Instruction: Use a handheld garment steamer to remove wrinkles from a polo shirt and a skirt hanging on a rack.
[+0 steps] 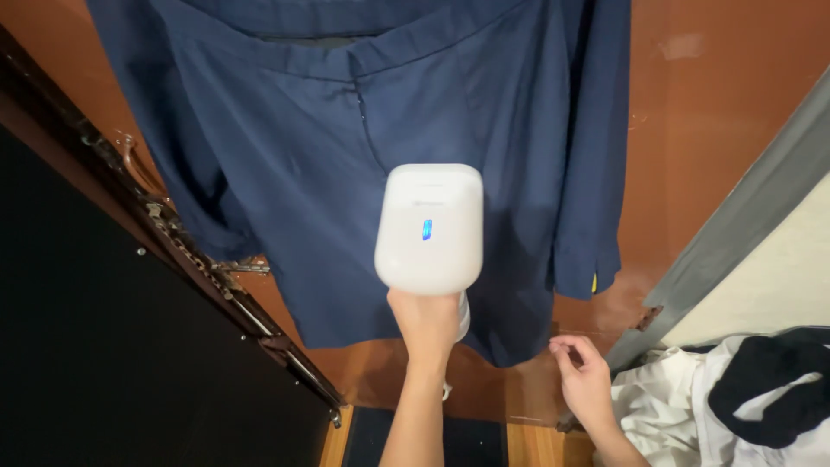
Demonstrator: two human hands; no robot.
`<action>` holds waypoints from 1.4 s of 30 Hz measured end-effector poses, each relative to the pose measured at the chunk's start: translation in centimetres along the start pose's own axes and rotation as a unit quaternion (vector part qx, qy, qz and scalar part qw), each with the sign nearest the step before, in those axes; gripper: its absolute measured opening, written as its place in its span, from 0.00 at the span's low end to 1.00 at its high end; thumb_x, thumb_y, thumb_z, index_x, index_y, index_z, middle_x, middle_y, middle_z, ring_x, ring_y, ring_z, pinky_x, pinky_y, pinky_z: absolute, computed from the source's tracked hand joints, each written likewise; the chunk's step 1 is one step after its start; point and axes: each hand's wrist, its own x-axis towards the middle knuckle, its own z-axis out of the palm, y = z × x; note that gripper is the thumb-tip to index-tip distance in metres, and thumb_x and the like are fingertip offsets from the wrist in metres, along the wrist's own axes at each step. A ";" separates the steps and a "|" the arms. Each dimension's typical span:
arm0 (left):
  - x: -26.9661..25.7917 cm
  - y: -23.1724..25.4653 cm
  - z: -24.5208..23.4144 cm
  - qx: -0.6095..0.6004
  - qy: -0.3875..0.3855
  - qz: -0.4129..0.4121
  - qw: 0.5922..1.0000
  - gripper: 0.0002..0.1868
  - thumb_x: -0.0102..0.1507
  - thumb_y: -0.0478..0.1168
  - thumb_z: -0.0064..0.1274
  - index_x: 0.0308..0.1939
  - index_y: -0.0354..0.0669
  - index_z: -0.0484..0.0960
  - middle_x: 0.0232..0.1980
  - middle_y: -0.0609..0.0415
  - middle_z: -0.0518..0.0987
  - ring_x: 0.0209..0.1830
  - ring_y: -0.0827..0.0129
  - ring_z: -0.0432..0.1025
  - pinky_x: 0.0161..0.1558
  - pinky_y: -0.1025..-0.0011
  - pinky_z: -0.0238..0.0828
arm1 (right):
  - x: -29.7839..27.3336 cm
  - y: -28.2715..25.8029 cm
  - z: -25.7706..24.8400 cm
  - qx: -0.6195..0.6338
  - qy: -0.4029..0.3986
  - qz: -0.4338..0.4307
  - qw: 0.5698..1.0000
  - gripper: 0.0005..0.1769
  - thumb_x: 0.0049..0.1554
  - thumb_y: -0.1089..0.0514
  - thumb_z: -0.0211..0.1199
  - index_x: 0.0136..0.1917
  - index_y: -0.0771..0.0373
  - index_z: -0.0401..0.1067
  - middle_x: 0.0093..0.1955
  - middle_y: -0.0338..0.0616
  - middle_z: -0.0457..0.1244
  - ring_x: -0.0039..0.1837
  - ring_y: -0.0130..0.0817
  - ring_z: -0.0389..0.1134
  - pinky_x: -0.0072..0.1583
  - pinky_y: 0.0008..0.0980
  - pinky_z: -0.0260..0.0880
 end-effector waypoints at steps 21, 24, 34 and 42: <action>-8.4 -5.9 7.0 0.048 -0.097 -0.024 0.994 0.15 0.56 0.38 0.60 0.45 0.36 0.85 0.40 0.40 0.86 0.43 0.46 0.82 0.43 0.58 0.76 | 0.2 3.2 -2.6 0.161 0.060 0.205 0.964 0.13 0.68 0.57 0.53 0.59 0.66 0.73 0.49 0.42 0.65 0.44 0.31 0.68 0.49 0.29 0.67; -9.6 -7.8 8.2 0.072 -0.117 -0.006 0.991 0.11 0.59 0.37 0.58 0.44 0.35 0.85 0.41 0.38 0.85 0.44 0.43 0.80 0.46 0.55 0.74 | 0.2 3.0 -2.7 0.172 0.069 0.202 0.962 0.14 0.68 0.57 0.51 0.58 0.66 0.72 0.50 0.42 0.65 0.44 0.31 0.68 0.48 0.29 0.68; -14.3 -10.6 5.8 0.198 -0.167 -0.258 0.931 0.29 0.48 0.47 0.72 0.51 0.42 0.83 0.46 0.43 0.84 0.47 0.44 0.78 0.48 0.56 0.72 | 2.0 3.7 -4.5 0.171 0.129 0.154 0.965 0.15 0.70 0.55 0.48 0.58 0.66 0.72 0.49 0.44 0.65 0.44 0.30 0.67 0.47 0.29 0.66; -8.1 -7.6 5.2 0.012 -0.079 -0.011 0.997 0.15 0.59 0.43 0.58 0.43 0.34 0.84 0.37 0.41 0.86 0.38 0.46 0.82 0.40 0.58 0.76 | 1.8 3.8 -2.3 0.186 0.141 0.155 0.960 0.15 0.72 0.54 0.50 0.57 0.66 0.71 0.47 0.40 0.63 0.43 0.27 0.64 0.44 0.27 0.63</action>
